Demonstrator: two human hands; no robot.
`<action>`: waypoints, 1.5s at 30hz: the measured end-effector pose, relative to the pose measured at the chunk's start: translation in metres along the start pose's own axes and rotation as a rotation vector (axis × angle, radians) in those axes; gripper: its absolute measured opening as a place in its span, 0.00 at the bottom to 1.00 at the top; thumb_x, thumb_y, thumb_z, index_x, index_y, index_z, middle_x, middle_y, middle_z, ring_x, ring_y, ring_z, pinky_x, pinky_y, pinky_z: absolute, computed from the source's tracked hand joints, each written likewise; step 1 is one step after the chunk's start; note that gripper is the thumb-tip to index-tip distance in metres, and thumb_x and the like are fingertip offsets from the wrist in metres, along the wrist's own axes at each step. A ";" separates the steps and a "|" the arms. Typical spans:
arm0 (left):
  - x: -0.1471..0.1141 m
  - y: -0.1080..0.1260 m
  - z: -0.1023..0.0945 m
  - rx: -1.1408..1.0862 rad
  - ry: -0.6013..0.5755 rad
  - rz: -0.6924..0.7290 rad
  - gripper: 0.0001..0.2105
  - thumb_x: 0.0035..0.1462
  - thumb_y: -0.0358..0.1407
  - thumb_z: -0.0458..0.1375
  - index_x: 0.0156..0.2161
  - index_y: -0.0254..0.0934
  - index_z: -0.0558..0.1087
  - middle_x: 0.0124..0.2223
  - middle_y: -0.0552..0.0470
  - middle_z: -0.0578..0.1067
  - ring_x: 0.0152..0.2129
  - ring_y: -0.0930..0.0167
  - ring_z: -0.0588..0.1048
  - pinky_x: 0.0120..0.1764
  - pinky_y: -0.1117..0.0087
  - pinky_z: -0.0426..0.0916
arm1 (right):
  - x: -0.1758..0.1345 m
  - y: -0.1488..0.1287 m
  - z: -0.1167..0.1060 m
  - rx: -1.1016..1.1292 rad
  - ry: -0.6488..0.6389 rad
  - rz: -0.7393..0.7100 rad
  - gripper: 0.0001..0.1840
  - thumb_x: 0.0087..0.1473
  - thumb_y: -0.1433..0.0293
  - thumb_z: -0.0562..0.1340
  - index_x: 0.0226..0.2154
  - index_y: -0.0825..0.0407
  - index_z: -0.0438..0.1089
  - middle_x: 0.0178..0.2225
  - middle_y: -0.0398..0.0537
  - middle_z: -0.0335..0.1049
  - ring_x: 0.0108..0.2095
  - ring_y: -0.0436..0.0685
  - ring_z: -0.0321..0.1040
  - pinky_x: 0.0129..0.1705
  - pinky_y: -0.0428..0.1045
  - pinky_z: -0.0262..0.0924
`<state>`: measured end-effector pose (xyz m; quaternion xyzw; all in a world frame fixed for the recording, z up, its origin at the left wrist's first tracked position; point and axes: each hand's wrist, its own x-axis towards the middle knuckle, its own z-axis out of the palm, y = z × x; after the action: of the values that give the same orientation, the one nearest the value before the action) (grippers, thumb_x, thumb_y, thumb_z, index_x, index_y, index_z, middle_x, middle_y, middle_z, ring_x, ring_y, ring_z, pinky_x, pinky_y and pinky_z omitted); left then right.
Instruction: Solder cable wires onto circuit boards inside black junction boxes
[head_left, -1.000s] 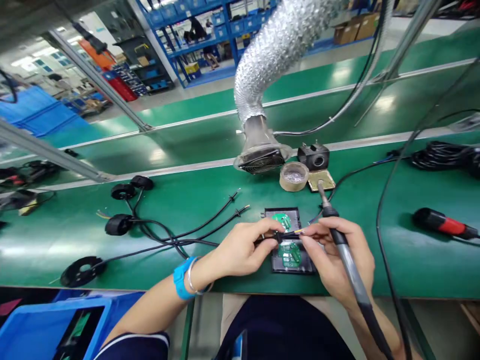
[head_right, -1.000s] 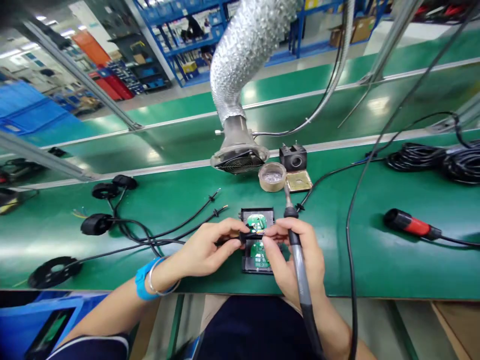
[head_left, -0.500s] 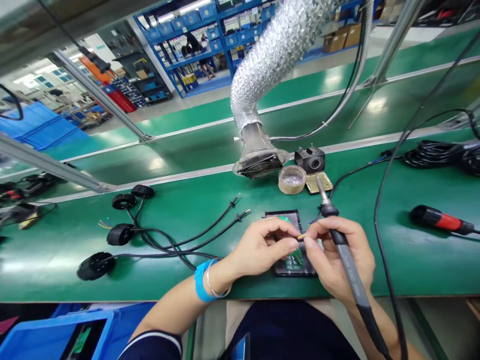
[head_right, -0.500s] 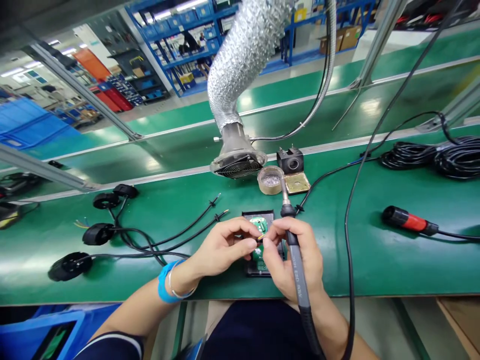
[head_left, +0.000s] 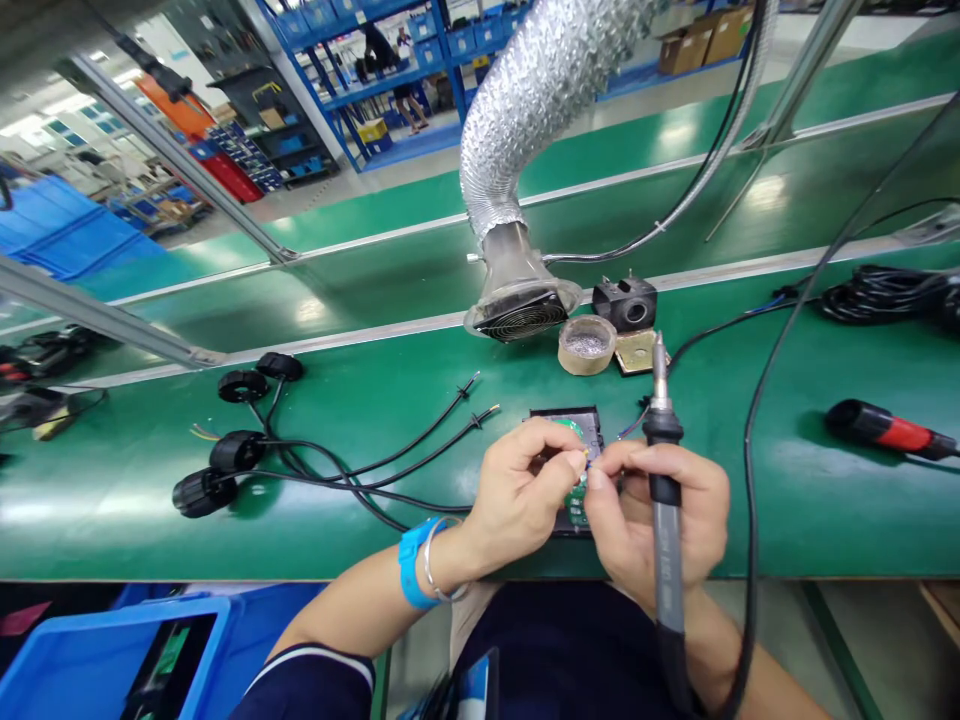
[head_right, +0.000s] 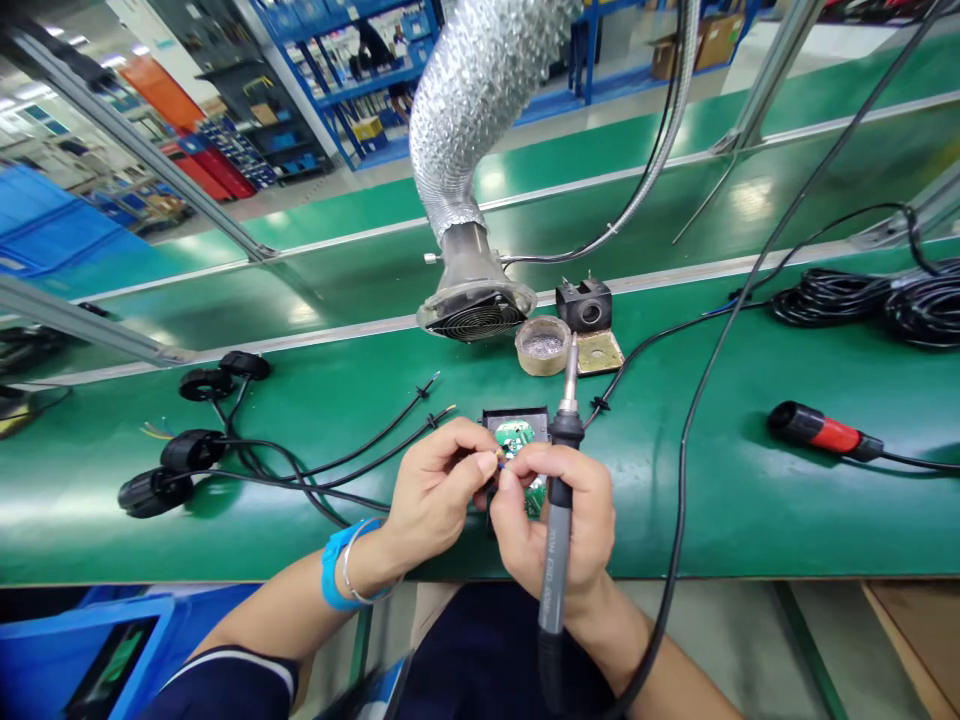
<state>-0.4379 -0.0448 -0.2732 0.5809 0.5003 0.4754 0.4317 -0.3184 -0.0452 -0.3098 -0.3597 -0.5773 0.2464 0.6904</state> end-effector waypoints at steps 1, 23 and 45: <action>0.000 -0.001 0.002 -0.061 0.024 -0.060 0.09 0.57 0.40 0.55 0.31 0.36 0.68 0.29 0.54 0.70 0.19 0.77 0.67 0.22 0.75 0.64 | -0.005 0.001 0.006 0.034 0.031 0.029 0.24 0.46 0.81 0.63 0.45 0.46 0.61 0.33 0.43 0.66 0.31 0.52 0.70 0.35 0.51 0.69; 0.010 0.005 -0.021 0.310 -1.022 -0.272 0.09 0.48 0.31 0.57 0.23 0.36 0.60 0.20 0.61 0.58 0.18 0.79 0.55 0.22 0.76 0.54 | -0.031 -0.013 -0.053 -0.078 -0.459 0.183 0.20 0.48 0.80 0.62 0.43 0.49 0.64 0.33 0.44 0.69 0.31 0.49 0.70 0.35 0.46 0.68; -0.015 -0.024 -0.012 1.251 -0.653 0.193 0.08 0.63 0.31 0.47 0.38 0.39 0.68 0.38 0.55 0.70 0.27 0.71 0.70 0.21 0.67 0.54 | -0.018 0.019 -0.077 -0.420 -0.451 -0.053 0.25 0.50 0.83 0.62 0.51 0.51 0.67 0.40 0.46 0.74 0.36 0.50 0.73 0.41 0.46 0.68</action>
<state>-0.4546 -0.0567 -0.2960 0.8741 0.4708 -0.0634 0.1012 -0.2456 -0.0635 -0.3422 -0.4155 -0.7633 0.1773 0.4618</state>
